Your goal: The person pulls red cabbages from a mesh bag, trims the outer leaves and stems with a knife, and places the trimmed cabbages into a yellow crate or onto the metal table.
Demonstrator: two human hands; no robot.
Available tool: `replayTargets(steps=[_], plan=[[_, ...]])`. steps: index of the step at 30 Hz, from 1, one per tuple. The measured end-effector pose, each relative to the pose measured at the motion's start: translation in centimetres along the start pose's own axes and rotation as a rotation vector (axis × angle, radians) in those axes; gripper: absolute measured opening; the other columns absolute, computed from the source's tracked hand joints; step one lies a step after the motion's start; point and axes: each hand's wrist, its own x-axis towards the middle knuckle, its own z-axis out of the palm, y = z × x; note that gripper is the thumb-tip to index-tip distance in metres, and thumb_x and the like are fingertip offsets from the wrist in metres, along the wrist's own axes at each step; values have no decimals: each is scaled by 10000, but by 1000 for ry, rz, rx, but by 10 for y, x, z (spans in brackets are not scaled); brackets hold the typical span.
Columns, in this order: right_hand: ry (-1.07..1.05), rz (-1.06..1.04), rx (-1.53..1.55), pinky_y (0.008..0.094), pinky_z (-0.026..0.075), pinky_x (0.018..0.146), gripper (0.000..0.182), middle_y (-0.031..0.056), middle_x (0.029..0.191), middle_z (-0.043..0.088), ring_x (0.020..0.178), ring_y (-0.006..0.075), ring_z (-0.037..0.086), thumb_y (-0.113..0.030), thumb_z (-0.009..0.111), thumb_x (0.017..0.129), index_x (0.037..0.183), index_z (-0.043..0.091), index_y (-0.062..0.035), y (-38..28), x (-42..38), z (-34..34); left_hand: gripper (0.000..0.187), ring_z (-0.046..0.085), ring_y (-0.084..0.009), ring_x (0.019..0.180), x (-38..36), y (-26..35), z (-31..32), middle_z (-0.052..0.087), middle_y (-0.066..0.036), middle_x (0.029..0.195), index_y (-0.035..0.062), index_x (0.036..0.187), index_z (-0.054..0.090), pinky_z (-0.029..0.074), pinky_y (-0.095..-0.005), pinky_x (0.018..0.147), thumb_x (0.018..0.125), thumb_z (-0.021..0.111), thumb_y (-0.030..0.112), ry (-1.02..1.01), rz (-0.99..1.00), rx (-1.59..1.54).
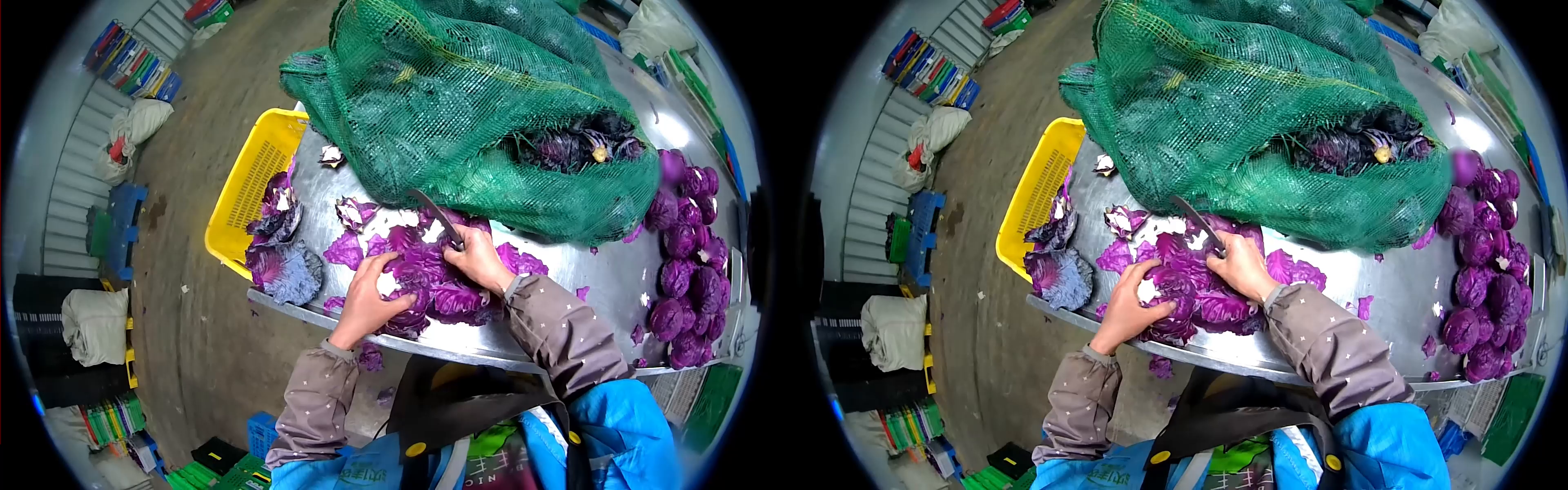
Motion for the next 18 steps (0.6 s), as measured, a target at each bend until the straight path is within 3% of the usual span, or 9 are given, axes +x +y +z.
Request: replayTargets(steps=[2,3,6,7,11,14,15,17,18], plan=[[15,-11,-68,361,485,633,330,175,709,635,609,270,622,-118,624,747,1062,625,-22,-19,-1,-6,670,511,-250,1103,-1,-3,-4,512,-132,1176,27,1256,477,404,-339,953,676,765,196,-18,-54,-165],[122,-143,81,347,476,609,316,143,704,640,596,215,605,-98,630,738,1038,623,3,-4,7,0,672,492,-208,1139,-3,-5,-6,509,-113,1209,30,1271,470,394,-327,970,683,762,174,-34,-111,-337],[45,146,257,260,438,563,187,-1,669,602,603,62,521,-59,633,727,895,629,22,-11,5,-31,697,491,-203,1133,-11,-3,-6,502,-115,1223,12,1302,438,398,-316,969,688,754,111,6,-135,-738],[39,154,260,239,426,557,140,-15,667,592,596,47,512,-63,624,735,855,624,8,-10,3,-35,714,485,-198,1143,-14,5,-7,491,-119,1241,8,1314,424,399,-313,972,689,756,110,45,-143,-935],[79,87,230,241,423,559,158,-11,664,589,592,50,503,-64,620,734,871,628,16,-20,-10,-48,731,482,-210,1149,-21,21,-1,477,-134,1251,-25,1321,395,403,-318,984,707,757,134,162,-71,-1001],[277,-31,132,244,438,574,207,4,651,585,605,51,507,-73,618,741,919,627,32,-16,-17,-50,749,488,-213,1139,-27,28,4,473,-132,1244,-33,1334,359,420,-323,972,722,752,147,227,-79,-1175],[233,112,126,281,476,654,298,53,750,621,678,119,577,-87,652,746,1018,601,23,-19,-24,-59,756,490,-213,1135,-28,31,5,472,-131,1241,-31,1341,345,425,-325,966,727,748,148,277,-101,-1301],[442,-279,-235,330,486,759,428,112,889,624,813,232,619,-126,692,743,1129,552,-2,-24,-37,-56,757,488,-211,1132,-27,38,4,455,-135,1254,-29,1347,328,429,-329,959,734,738,141,322,-83,-1305],[444,-352,-247,365,468,818,517,147,977,599,920,321,596,-170,714,738,1195,513,-34,-46,-48,-56,749,487,-210,1131,-28,40,4,445,-138,1260,-29,1341,335,430,-328,955,734,739,139,372,-57,-1174]])
